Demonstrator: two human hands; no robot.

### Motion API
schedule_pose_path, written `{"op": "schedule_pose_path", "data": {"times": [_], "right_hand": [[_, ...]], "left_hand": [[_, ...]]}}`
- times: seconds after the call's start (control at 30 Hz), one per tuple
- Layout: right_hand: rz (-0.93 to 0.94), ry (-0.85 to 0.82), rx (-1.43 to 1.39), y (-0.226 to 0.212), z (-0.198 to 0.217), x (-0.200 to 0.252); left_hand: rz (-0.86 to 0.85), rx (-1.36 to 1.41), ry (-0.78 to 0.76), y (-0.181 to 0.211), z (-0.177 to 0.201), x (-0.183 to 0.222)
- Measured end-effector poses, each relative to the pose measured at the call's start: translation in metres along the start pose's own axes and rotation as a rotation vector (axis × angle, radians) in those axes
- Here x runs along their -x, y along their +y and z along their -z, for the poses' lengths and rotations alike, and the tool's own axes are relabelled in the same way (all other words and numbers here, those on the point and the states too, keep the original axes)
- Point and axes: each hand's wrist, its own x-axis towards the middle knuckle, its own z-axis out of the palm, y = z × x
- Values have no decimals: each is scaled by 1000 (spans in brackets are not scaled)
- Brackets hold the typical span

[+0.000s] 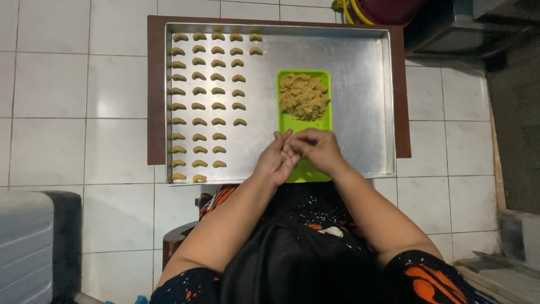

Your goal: The person is manually shaping cookie dough into small balls and crescents and arranging them on a baking tray.

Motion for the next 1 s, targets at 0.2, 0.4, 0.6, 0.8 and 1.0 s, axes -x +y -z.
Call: {"op": "schedule_pose_path", "data": {"times": [0.2,0.4,0.6,0.8,1.0], "right_hand": [[375,274,581,47,26,-96],[-4,119,752,67,22,-94],[586,51,322,-9,-8,-43],[575,-261,628,-7,-34,36],[86,-31,492,-4,2,8]], "left_hand": [[81,56,-112,37,-49,44],[131,219,-267,52,-45,51],[215,158,-375,27,-58,48],[196,71,-54,8,-52,41],[136,-191,-195,-17,-71,60]]}}
